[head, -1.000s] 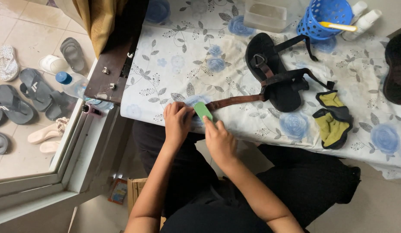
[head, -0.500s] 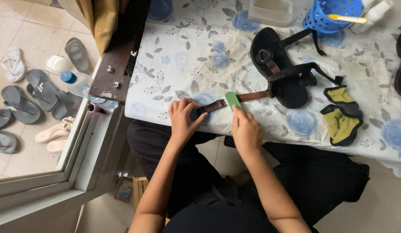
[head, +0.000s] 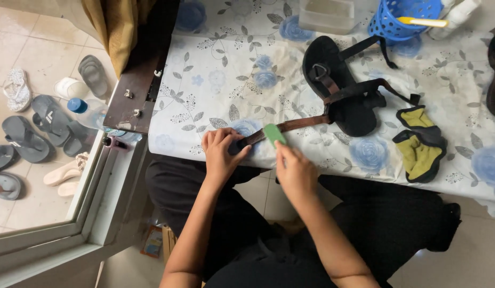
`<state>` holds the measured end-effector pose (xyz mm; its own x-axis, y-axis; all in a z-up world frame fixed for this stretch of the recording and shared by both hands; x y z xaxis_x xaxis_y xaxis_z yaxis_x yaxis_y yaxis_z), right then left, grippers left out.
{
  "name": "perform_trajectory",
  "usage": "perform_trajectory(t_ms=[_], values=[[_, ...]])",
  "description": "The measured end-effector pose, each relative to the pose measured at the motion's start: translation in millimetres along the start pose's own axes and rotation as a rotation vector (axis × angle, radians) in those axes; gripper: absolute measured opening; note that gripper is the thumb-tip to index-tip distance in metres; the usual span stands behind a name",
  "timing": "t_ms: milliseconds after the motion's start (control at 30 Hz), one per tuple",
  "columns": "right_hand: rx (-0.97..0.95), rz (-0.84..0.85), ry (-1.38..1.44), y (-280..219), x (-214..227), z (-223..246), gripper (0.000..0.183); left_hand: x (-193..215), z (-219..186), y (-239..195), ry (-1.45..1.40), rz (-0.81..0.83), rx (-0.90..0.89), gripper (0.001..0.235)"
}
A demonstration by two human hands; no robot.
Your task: The person scrubs the brown straps of a black sandal using a green brush. They hold the sandal steady with one hand while scrubbing the straps with the other, occasionally dipping the brush into a container of water.
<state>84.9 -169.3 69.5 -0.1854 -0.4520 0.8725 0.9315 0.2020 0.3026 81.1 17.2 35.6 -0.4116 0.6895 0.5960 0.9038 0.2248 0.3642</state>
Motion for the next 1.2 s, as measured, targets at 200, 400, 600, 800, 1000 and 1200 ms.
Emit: perform_trajectory(t_ms=[200, 400, 600, 800, 1000, 1200], values=[[-0.106, 0.085, 0.115, 4.8, -4.9, -17.4, 0.022, -0.2, -2.1, 0.4, 0.064, -0.006, -0.001, 0.028], [-0.318, 0.057, -0.075, 25.6, 30.7, -78.2, 0.020, -14.5, -22.8, 7.9, 0.132, -0.021, -0.071, 0.029], [-0.394, 0.076, -0.111, 44.1, 20.9, -119.4, 0.018, -31.1, -45.6, 23.5, 0.185, -0.069, -0.143, 0.027], [-0.315, 0.095, 0.070, 56.8, 38.8, -106.8, 0.017, -30.8, -44.3, 23.0, 0.189, -0.051, -0.160, 0.028], [0.022, 0.057, -0.023, 5.3, 7.6, -11.0, 0.022, -31.0, -32.3, 17.9, 0.129, 0.017, -0.116, 0.027], [-0.066, -0.047, -0.258, 21.2, 16.4, -49.1, 0.023, -22.2, -36.1, 16.5, 0.094, 0.065, -0.104, 0.024]])
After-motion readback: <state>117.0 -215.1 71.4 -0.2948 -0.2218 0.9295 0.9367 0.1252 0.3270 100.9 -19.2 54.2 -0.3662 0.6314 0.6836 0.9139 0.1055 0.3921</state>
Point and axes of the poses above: each hand's wrist, its own y-axis towards the middle knuckle, its own x-axis out of the back of the hand, z = x × y, the point moved 9 cm from there along y, towards the middle knuckle, and after that the axes turned 1 degree about x, right-handed, at the moved point
